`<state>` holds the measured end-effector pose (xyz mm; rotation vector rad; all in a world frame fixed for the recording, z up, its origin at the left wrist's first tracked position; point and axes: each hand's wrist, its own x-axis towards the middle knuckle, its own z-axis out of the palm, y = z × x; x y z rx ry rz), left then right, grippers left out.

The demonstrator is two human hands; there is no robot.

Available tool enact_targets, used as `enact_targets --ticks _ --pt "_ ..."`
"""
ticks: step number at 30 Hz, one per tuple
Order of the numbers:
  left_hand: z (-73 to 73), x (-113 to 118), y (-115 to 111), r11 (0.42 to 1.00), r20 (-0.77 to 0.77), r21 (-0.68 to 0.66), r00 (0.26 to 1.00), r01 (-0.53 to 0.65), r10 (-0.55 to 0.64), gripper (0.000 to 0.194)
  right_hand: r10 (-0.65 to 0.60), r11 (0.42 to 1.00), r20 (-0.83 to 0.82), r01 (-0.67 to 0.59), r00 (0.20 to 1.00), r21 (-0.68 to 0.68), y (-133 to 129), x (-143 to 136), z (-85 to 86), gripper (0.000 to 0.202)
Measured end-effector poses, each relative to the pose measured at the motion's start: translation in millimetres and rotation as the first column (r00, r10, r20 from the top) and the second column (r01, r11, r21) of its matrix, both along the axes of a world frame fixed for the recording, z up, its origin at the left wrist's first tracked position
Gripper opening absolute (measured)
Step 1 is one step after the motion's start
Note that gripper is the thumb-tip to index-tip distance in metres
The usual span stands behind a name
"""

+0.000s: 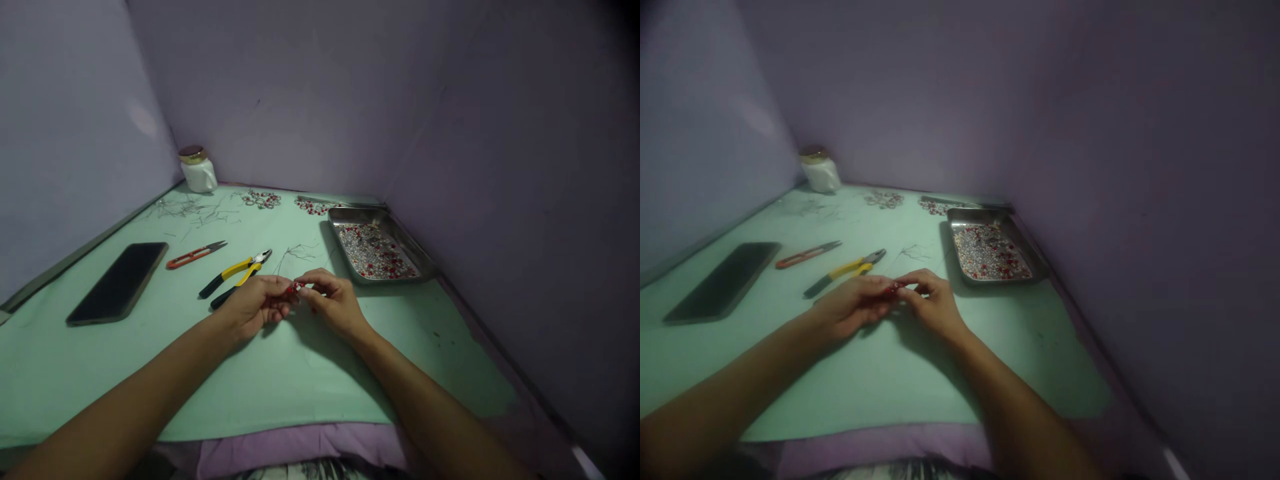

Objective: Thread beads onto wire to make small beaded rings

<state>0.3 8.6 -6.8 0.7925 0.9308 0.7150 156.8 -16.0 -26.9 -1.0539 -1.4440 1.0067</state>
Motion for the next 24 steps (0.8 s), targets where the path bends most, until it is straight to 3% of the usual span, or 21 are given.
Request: enact_targets --ticks 4,7,12,18,24 --pt "13.3 2 -6 0.94 -0.244 0.34 0.965 -0.01 0.099 0.006 -0.009 0.997 0.069 0.004 0.998 0.072 0 2 -1.6 0.014" --pt "21.5 4 -9 0.931 -0.406 0.361 0.907 0.048 0.111 0.003 -0.022 0.988 0.101 0.006 0.995 0.156 -1 3 -1.8 0.017" --pt "13.5 6 -9 0.937 -0.299 0.348 0.948 -0.003 0.114 0.006 -0.06 0.992 0.086 0.05 0.995 0.116 -1 3 -2.6 0.026" --pt "3.0 6 -9 0.943 -0.21 0.332 0.974 -0.007 0.081 0.011 -0.074 0.993 0.061 0.067 0.995 0.102 0 3 -4.5 0.008" --pt "8.1 6 -9 0.842 -0.363 0.533 0.921 0.082 0.139 0.011 -0.085 0.962 0.185 0.032 0.979 0.271 -1 6 -3.2 0.012"
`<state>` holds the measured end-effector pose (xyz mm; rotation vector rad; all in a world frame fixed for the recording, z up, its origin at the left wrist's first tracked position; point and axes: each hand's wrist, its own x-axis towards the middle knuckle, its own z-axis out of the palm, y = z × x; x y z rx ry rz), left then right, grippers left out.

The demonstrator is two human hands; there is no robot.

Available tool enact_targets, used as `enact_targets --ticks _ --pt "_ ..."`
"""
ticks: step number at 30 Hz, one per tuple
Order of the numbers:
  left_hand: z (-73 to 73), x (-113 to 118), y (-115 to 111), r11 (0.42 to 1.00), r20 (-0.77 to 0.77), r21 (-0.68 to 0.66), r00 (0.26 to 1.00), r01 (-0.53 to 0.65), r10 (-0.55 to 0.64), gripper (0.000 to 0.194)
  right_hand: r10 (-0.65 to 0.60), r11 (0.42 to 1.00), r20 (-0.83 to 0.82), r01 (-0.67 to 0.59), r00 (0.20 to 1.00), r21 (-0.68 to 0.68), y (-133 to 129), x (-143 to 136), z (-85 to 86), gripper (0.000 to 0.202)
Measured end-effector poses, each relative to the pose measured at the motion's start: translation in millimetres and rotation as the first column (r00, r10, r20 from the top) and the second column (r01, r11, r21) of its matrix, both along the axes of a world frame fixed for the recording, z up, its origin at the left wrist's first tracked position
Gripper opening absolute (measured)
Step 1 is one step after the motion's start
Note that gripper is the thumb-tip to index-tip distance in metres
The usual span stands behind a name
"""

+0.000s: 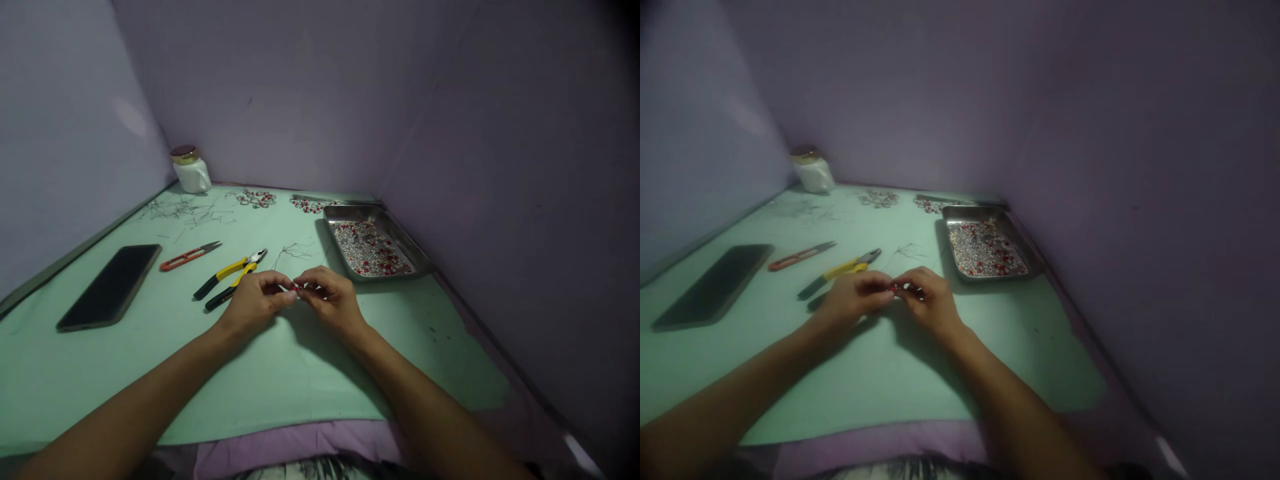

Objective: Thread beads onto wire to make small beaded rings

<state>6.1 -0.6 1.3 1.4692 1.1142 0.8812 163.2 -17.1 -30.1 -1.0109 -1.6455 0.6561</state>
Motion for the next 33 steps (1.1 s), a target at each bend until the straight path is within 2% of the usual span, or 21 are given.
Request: enact_targets --ticks 3,5,7,9,11,13,15,18,21,24,26,31,33 --pt "-2.0 1 -1 0.991 -0.069 0.134 0.998 0.01 0.0 0.004 -0.002 0.999 -0.05 0.0 0.999 -0.043 0 -1 -0.8 0.024" --pt "-4.6 1 -2 0.97 -0.08 0.244 0.996 -0.008 0.028 0.003 -0.057 0.992 -0.127 0.042 0.99 -0.117 0 -2 0.5 0.031" --pt "-6.8 1 -4 0.929 -0.078 0.367 0.994 -0.041 0.075 0.003 -0.137 0.967 -0.203 0.087 0.969 -0.239 0 -4 3.5 0.027" --pt "-8.1 1 -5 0.873 -0.079 0.484 0.99 -0.06 0.113 0.005 -0.163 0.917 -0.291 0.036 0.943 -0.398 0 -4 7.1 0.02" --pt "-9.4 1 -6 0.81 -0.08 0.584 0.988 -0.06 0.131 0.007 -0.133 0.847 -0.407 -0.11 0.904 -0.521 -1 -5 9.9 0.021" --pt "-11.4 0 -6 0.726 -0.081 0.687 0.988 -0.038 0.129 0.009 -0.105 0.786 -0.501 -0.237 0.859 -0.571 -1 -5 11.3 0.022" --pt "-14.4 -2 -5 0.629 -0.109 0.777 0.986 0.006 0.126 0.011 -0.094 0.75 -0.543 -0.299 0.834 -0.59 -2 -5 11.5 0.021" --pt "-19.4 -5 -3 0.516 -0.188 0.852 0.972 0.089 0.142 0.015 -0.096 0.737 -0.556 -0.317 0.825 -0.597 -2 -5 10.6 0.018" --pt "-22.4 -7 -2 0.472 -0.253 0.869 0.954 0.15 0.163 0.016 -0.108 0.763 -0.559 -0.292 0.822 -0.577 -1 -5 8.3 0.017" --pt "-21.3 -8 -2 0.47 -0.281 0.864 0.947 0.181 0.153 0.015 -0.106 0.777 -0.558 -0.281 0.823 -0.563 0 -5 5.1 0.016" --pt "-18.5 -7 -3 0.499 -0.277 0.848 0.952 0.178 0.13 0.014 -0.106 0.781 -0.561 -0.281 0.821 -0.558 0 -6 3.5 0.016" --pt "-11.6 -4 -5 0.658 -0.185 0.75 0.976 0.067 0.112 0.008 -0.079 0.808 -0.541 -0.264 0.837 -0.526 0 -7 4.0 0.014" --pt "-11.1 -3 -4 0.695 -0.155 0.718 0.979 0.022 0.129 0.007 -0.057 0.822 -0.533 -0.264 0.845 -0.506 0 -8 5.2 0.015"
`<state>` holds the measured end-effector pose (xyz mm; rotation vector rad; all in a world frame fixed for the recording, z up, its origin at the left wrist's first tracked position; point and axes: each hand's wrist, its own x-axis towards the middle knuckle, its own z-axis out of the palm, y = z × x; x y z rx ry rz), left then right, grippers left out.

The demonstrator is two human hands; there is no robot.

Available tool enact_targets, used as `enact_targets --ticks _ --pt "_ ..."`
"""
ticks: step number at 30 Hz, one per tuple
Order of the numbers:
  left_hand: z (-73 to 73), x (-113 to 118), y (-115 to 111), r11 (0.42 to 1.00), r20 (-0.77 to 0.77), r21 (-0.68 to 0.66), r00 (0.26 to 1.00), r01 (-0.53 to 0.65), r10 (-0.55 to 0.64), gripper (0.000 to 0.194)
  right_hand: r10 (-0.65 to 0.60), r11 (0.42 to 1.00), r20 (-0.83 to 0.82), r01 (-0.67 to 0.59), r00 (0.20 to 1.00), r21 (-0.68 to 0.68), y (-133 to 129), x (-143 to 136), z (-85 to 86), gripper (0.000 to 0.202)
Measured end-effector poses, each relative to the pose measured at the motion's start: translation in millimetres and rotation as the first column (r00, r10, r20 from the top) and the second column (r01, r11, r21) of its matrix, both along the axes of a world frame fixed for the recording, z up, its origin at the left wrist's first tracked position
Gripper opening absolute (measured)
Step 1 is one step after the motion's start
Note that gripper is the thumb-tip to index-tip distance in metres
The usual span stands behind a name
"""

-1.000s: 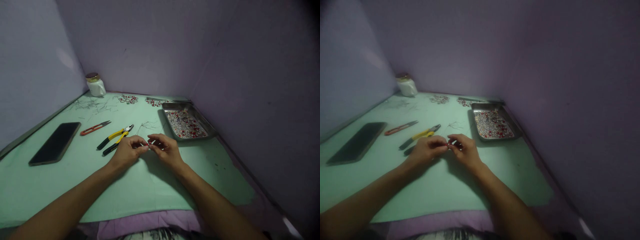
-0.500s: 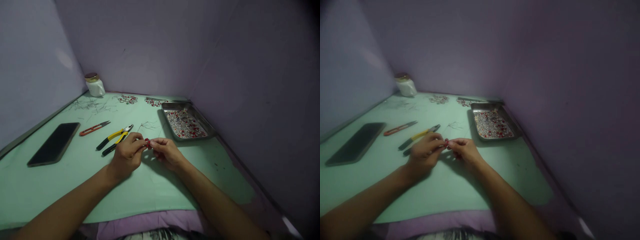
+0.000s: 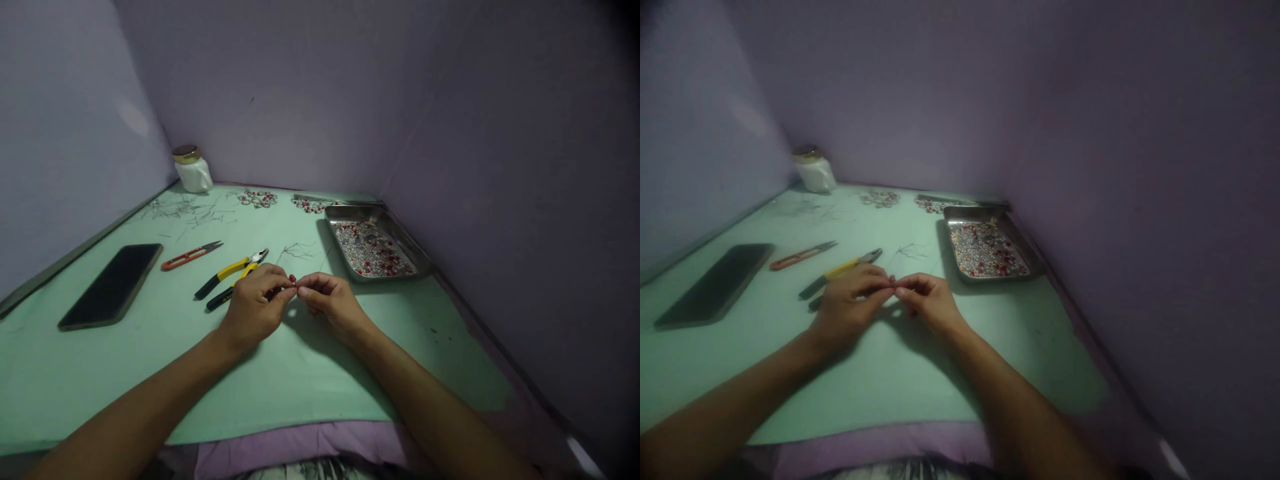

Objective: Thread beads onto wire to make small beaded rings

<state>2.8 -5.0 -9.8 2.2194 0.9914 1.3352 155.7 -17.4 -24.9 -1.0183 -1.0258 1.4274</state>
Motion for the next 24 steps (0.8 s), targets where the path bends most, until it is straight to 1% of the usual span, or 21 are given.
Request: enact_targets --ticks 2,4,6,8,10,12,15,17,18,19,20,21,22,23,24 --pt "-1.1 0 1 1.0 0.01 0.006 1.0 -0.009 0.008 0.006 0.006 1.0 0.008 -0.006 1.0 0.008 0 -1 0.8 0.016" --pt "-3.1 -1 1 0.997 -0.001 0.073 1.0 0.005 -0.005 0.008 0.014 1.0 0.001 -0.014 1.0 -0.011 -1 -1 0.7 0.018" --pt "-5.3 -2 2 0.987 -0.027 0.157 0.999 0.038 -0.034 0.01 0.026 0.999 -0.018 -0.027 0.999 -0.045 -1 -1 -0.1 0.018" --pt "-6.9 -2 2 0.975 -0.05 0.209 0.997 0.072 -0.063 0.012 0.028 0.997 -0.028 -0.03 0.999 -0.07 -1 -1 -1.3 0.019" --pt "-7.2 -2 2 0.974 -0.055 0.21 0.996 0.085 -0.075 0.013 0.013 0.997 -0.016 -0.014 1.0 -0.071 -1 -1 -2.2 0.02" --pt "-5.6 -1 1 0.983 -0.037 0.169 0.997 0.076 -0.071 0.013 -0.009 0.998 0.0 0.009 1.0 -0.06 -1 -1 -2.4 0.021" --pt "-0.4 1 -1 0.999 0.007 0.023 0.999 0.043 -0.043 0.011 -0.015 0.998 -0.003 0.015 1.0 -0.068 -1 -1 -1.6 0.022" --pt "3.4 2 -1 0.993 0.04 -0.119 0.999 -0.026 0.03 0.007 0.0 0.996 -0.037 -0.003 0.999 -0.085 -1 -1 -0.9 0.021" --pt "5.0 2 0 0.976 0.064 -0.203 0.994 -0.073 0.087 0.003 0.01 0.995 -0.058 -0.016 0.998 -0.094 -1 -2 -0.5 0.021" --pt "6.1 2 1 0.947 0.094 -0.302 0.985 -0.107 0.141 0.003 0.021 0.994 -0.08 -0.03 0.997 -0.103 -1 -2 -0.1 0.02" --pt "6.9 1 2 0.905 0.131 -0.409 0.974 -0.115 0.183 0.009 0.032 0.993 -0.099 -0.043 0.995 -0.113 -1 -2 0.3 0.02" --pt "7.3 1 4 0.853 0.172 -0.514 0.964 -0.088 0.203 0.014 0.043 0.991 -0.113 -0.057 0.993 -0.122 -2 -2 0.8 0.019" --pt "7.4 0 5 0.798 0.216 -0.602 0.957 -0.027 0.195 0.017 0.051 0.989 -0.123 -0.068 0.991 -0.131 -2 -3 1.2 0.018" --pt "7.4 0 6 0.745 0.26 -0.664 0.952 0.056 0.16 0.017 0.061 0.987 -0.126 -0.078 0.99 -0.137 -2 -3 1.6 0.018" --pt "7.5 0 7 0.704 0.301 -0.698 0.946 0.133 0.12 0.015 0.069 0.986 -0.124 -0.086 0.99 -0.141 -3 -3 1.9 0.017"
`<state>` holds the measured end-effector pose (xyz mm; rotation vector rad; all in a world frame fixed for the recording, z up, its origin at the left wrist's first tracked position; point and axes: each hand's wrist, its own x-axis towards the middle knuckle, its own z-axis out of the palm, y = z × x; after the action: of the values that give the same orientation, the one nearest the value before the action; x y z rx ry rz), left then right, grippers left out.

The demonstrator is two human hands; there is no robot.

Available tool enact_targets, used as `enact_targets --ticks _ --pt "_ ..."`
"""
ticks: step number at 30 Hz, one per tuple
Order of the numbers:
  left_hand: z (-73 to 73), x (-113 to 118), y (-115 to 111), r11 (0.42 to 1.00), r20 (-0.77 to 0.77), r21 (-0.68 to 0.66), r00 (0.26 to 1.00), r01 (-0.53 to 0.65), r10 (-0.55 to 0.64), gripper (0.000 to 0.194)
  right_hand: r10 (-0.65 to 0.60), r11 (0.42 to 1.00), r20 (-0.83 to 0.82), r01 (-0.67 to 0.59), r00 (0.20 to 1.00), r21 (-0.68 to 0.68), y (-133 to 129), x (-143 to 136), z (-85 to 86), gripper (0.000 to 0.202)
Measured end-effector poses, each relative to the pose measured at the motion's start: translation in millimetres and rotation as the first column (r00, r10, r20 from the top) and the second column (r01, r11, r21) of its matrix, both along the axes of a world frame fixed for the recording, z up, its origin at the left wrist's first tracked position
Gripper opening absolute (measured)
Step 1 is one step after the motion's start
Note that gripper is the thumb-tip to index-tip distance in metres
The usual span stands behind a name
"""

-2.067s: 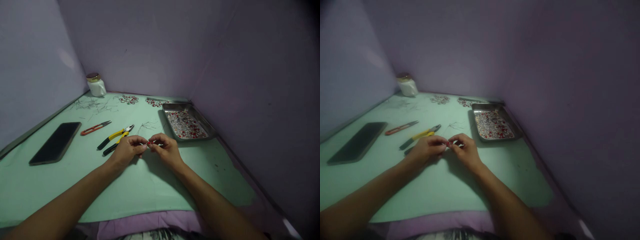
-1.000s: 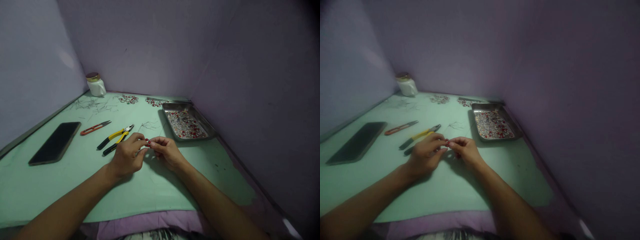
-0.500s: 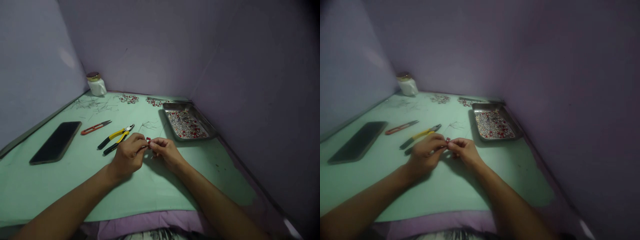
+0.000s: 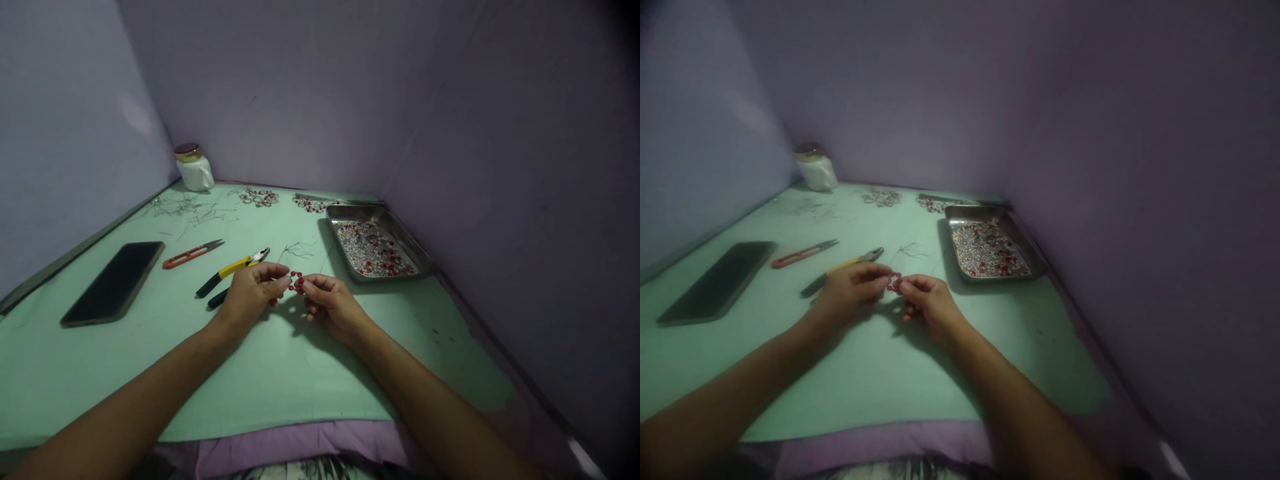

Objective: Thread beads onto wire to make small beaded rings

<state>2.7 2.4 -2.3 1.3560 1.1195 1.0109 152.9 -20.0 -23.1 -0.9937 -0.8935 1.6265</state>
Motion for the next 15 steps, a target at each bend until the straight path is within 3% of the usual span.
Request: enact_targets --ticks 3,9,15 --pt "1.9 1 0 0.996 0.078 -0.029 0.994 0.078 -0.076 0.005 0.018 1.0 0.025 -0.018 1.0 0.007 0 0 0.2 0.017" --pt "11.6 3 -6 0.997 -0.045 -0.044 0.998 -0.056 0.054 0.003 -0.038 0.998 0.092 0.034 0.995 0.05 0 0 -0.9 0.02" --pt "12.3 5 -6 0.999 -0.063 -0.021 0.997 -0.042 0.04 0.003 -0.069 0.995 0.199 0.053 0.978 0.081 0 1 0.3 0.021"
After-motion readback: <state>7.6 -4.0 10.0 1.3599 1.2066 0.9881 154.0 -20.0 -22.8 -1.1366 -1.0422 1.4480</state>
